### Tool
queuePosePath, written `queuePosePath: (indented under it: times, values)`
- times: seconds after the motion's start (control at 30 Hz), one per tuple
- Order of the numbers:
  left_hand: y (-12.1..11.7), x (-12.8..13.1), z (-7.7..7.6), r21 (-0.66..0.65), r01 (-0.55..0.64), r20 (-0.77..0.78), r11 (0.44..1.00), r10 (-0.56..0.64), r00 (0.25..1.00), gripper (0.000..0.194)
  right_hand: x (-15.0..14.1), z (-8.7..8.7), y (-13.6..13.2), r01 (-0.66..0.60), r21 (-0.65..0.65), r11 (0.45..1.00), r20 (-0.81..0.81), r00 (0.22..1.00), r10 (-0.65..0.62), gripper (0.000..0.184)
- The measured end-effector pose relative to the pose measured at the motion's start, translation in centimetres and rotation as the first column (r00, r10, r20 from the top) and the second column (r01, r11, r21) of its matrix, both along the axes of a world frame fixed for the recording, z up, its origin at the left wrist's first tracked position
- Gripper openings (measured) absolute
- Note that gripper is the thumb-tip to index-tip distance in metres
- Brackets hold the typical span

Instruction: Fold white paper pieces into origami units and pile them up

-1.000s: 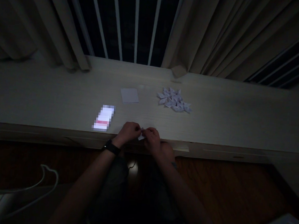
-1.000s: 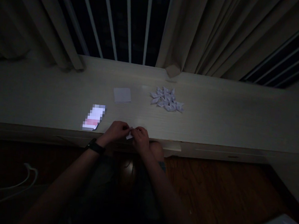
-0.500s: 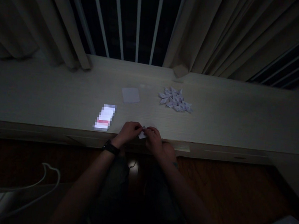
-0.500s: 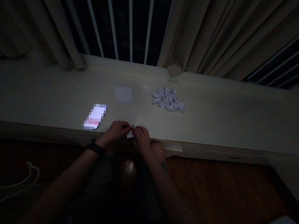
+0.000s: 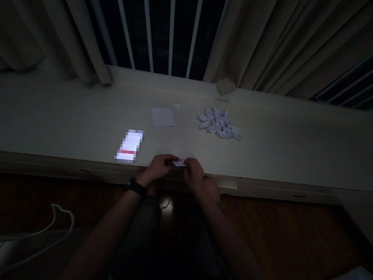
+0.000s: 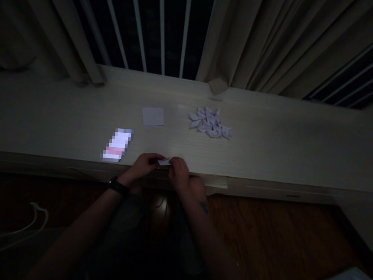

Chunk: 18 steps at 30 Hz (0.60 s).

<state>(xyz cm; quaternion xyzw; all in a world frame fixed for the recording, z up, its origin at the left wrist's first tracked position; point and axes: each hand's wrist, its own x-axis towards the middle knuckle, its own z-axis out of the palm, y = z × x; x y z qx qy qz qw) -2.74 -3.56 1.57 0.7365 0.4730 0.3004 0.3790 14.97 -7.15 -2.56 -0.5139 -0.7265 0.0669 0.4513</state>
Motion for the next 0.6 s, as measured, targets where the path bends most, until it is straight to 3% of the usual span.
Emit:
queuePosePath:
  times: [0.17, 0.3, 0.43, 0.6]
  values:
    - [-0.3, 0.0, -0.2, 0.013, -0.028, 0.025, 1.0, 0.027, 0.999, 0.029, 0.0, 0.4, -0.2, -0.072, -0.044, 0.996, 0.018, 0.997, 0.073, 0.04]
    - [-0.5, 0.0, 0.2, -0.004, -0.066, 0.035, 0.998, 0.066, 0.997, 0.025, -0.1, 0.4, -0.2, -0.059, -0.056, 0.997, 0.044, 0.997, 0.062, 0.039]
    - [-0.3, 0.6, 0.2, 0.021, -0.092, -0.143, 0.996, 0.094, 0.985, 0.025, -0.1, 0.0, 0.0, -0.109, -0.009, 0.994, 0.078, 0.991, 0.11, 0.038]
    - [0.2, 1.3, 0.9, 0.092, -0.011, -0.35, 0.996, 0.042, 0.936, 0.024, -0.1, 0.2, -0.3, -0.09, -0.036, 0.995, 0.151, 0.984, 0.094, 0.045]
